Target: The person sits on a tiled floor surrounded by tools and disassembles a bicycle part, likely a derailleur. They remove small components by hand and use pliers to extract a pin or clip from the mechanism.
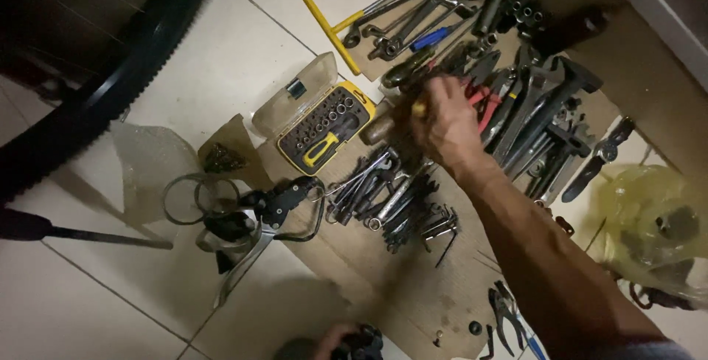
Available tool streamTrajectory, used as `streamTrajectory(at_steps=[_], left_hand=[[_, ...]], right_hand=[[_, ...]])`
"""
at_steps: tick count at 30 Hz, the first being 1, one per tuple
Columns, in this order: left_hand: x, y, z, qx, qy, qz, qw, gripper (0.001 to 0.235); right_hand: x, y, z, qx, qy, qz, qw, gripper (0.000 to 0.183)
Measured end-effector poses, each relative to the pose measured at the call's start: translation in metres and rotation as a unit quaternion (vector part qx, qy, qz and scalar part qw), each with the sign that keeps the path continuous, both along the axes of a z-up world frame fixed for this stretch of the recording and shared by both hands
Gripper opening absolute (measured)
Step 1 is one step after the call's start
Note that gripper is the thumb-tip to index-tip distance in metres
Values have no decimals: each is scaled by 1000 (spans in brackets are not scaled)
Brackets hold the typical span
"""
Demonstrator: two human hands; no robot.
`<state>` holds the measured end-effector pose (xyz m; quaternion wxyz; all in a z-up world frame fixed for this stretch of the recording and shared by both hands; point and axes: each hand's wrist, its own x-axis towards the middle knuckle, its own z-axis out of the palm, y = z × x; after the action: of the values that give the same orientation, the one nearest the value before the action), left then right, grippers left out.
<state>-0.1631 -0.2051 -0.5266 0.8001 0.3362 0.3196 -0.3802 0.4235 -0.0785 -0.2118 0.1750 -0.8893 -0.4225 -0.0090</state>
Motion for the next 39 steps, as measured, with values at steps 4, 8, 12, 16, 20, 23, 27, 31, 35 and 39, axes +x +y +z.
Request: streamTrajectory(at_steps=[4,8,12,16,20,23,27,31,35,39], left_hand=[[72,73,62,18,-190,86,978,37],[137,136,210,83,-500,199,839,51],[161,160,306,229,-224,123,939,58],[169,166,339,226,-134,106,959,50],[180,174,373,169,-27,106,980,52],[179,173,371,204,-110,116,966,50],[215,194,440,219,-54,135,965,53],[233,209,493,151,-113,181,965,46],[235,205,515,90,-198,305,927,46],[235,209,551,90,-297,281,908,48]], right_hand=[[-28,5,57,181,127,-116,968,35],[-51,-14,87,343,281,-333,832,47],[-78,-48,95,567,427,-346,614,25],[-114,-72,125,386,330,-377,775,32],[-112,-86,137,54,322,-451,831,43],[-108,-79,150,-92,321,-375,865,43],[-100,-101,143,-225,263,-317,883,22],[-106,-145,101,-436,129,-180,873,37],[-135,-155,136,-157,318,-354,865,39],[-190,-141,230,238,527,-379,722,41]])
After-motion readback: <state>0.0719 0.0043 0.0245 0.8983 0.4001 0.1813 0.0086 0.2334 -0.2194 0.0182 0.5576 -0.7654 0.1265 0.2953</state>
